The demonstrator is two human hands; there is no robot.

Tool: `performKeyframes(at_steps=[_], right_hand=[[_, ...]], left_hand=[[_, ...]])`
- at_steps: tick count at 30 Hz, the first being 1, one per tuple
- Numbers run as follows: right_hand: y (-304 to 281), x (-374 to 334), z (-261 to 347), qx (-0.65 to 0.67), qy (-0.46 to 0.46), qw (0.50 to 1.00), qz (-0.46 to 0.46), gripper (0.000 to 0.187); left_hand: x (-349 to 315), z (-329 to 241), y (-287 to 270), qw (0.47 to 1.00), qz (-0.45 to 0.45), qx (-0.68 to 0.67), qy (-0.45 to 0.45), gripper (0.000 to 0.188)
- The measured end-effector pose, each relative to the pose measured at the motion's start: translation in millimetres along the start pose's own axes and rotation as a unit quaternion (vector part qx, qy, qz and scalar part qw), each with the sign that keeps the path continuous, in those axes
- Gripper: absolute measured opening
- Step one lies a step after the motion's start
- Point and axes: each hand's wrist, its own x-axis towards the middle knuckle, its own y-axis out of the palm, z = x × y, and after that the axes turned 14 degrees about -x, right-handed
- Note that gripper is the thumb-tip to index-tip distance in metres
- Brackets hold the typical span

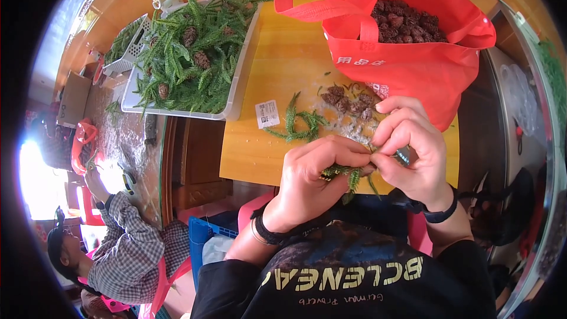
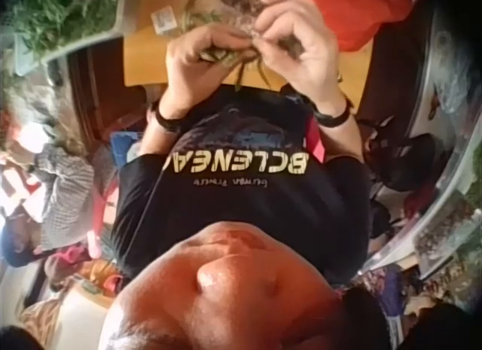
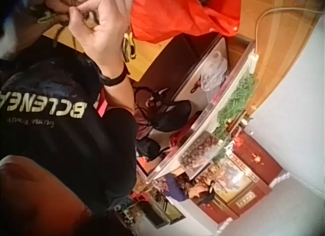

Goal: Trimming and cleaning green plant branches using a pair of pliers.

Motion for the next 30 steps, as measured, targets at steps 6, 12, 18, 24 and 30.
performKeyframes(at_steps=[6, 12, 18, 24, 30], right_hand=[[9, -6, 2, -0.099, -0.028, 0.99, -0.096, 0.016], [4, -8, -3, -0.081, -0.064, 0.992, -0.074, 0.015], [0, -9, -6, -0.031, -0.083, 0.996, -0.032, 0.017], [-2, -10, -4, -0.097, -0.082, 0.99, -0.052, 0.023], [-4, -16, -8, -0.214, -0.062, 0.973, -0.066, 0.025]], left_hand=[[2, 0, 5, 0.989, -0.053, 0.117, 0.076, 0.021], [2, 0, -1, 0.997, -0.035, -0.05, -0.056, 0.018], [-3, 5, -5, 0.963, -0.028, -0.217, -0.159, 0.015], [1, 4, -5, 0.977, -0.007, -0.155, -0.145, 0.016], [8, 5, 3, 0.997, 0.009, 0.07, -0.011, 0.018]])
